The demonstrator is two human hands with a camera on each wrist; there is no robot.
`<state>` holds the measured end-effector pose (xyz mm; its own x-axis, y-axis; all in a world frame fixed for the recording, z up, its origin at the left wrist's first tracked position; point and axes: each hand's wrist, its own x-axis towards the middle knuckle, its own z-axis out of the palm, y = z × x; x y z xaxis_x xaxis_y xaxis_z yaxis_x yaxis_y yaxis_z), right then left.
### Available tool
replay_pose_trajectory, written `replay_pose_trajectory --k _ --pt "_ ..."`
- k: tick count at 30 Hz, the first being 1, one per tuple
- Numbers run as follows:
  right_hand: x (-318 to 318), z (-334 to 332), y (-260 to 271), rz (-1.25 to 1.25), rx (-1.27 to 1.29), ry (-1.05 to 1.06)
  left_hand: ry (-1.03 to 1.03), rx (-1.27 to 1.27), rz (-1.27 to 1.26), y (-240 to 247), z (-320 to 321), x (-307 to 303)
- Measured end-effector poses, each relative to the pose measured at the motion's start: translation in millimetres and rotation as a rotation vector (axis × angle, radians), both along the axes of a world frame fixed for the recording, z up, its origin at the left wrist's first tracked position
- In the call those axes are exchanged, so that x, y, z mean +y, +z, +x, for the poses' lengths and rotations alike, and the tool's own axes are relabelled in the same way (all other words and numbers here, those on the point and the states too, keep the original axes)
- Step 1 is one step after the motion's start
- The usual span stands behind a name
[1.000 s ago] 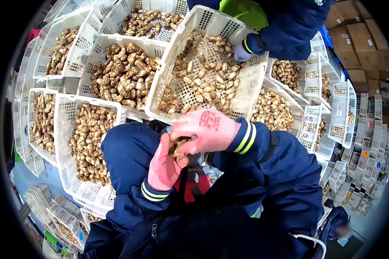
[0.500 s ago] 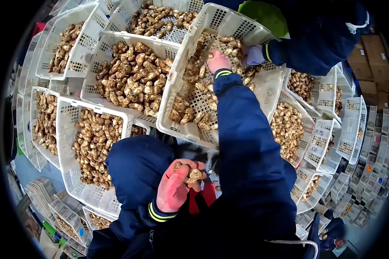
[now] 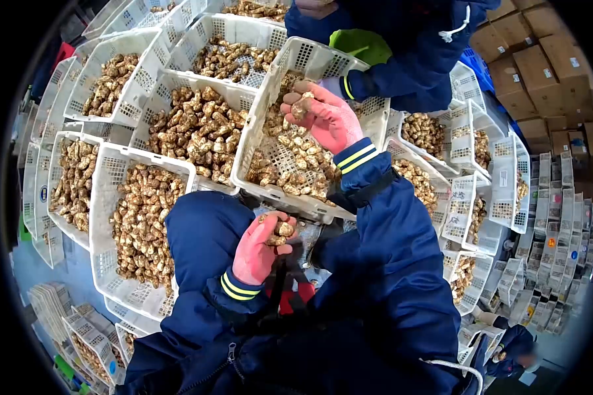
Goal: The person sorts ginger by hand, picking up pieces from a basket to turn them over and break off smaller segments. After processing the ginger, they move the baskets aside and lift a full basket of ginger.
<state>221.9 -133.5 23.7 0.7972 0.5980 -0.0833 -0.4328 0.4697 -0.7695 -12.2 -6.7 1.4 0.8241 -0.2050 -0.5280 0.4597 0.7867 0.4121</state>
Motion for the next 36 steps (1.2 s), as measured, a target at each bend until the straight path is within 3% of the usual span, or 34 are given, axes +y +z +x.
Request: replay_pose_trajectory --k 4,8,14,16,20,22,23,24,26,29,32,34,36 --pt "-11 -14 10 0.007 -0.053 0.022 -0.035 -0.042 0.106 5 0 0" --pt "-38 -21 37 -0.191 -0.103 -0.047 -0.029 -0.042 0.069 2 -1 -1" --pt "-69 -37 54 -0.106 -0.051 -0.041 -0.045 -0.019 0.084 4 -1 -1" --pt "-67 -44 48 -0.058 0.058 0.006 -0.049 -0.045 0.060 3 -1 -1" --pt "-54 -67 18 -0.070 0.520 -0.095 -0.033 -0.034 0.034 0 -1 -2" --pt "-43 -80 8 -0.147 0.581 -0.164 -0.024 -0.021 0.056 3 -1 -2" --pt "-52 -74 -18 -0.006 0.767 -0.049 -0.016 -0.060 0.001 -4 -2 -1" --pt "-56 -72 -29 0.377 1.112 0.123 -0.018 -0.055 -0.003 -2 -1 -1" --pt "-54 -79 -36 0.321 0.980 0.110 -0.029 0.001 0.047 1 -1 1" --pt "-39 -88 -23 0.044 0.771 -0.004 -0.034 0.004 0.050 2 -1 2" --pt "-42 -91 -20 0.094 0.679 0.078 -0.037 -0.003 0.053 4 0 2" --pt "-40 -89 -14 0.090 0.776 -0.005 -0.051 0.006 0.068 5 0 2" --pt "-42 -83 -7 -0.099 0.514 -0.002 -0.044 -0.005 0.065 4 0 2"
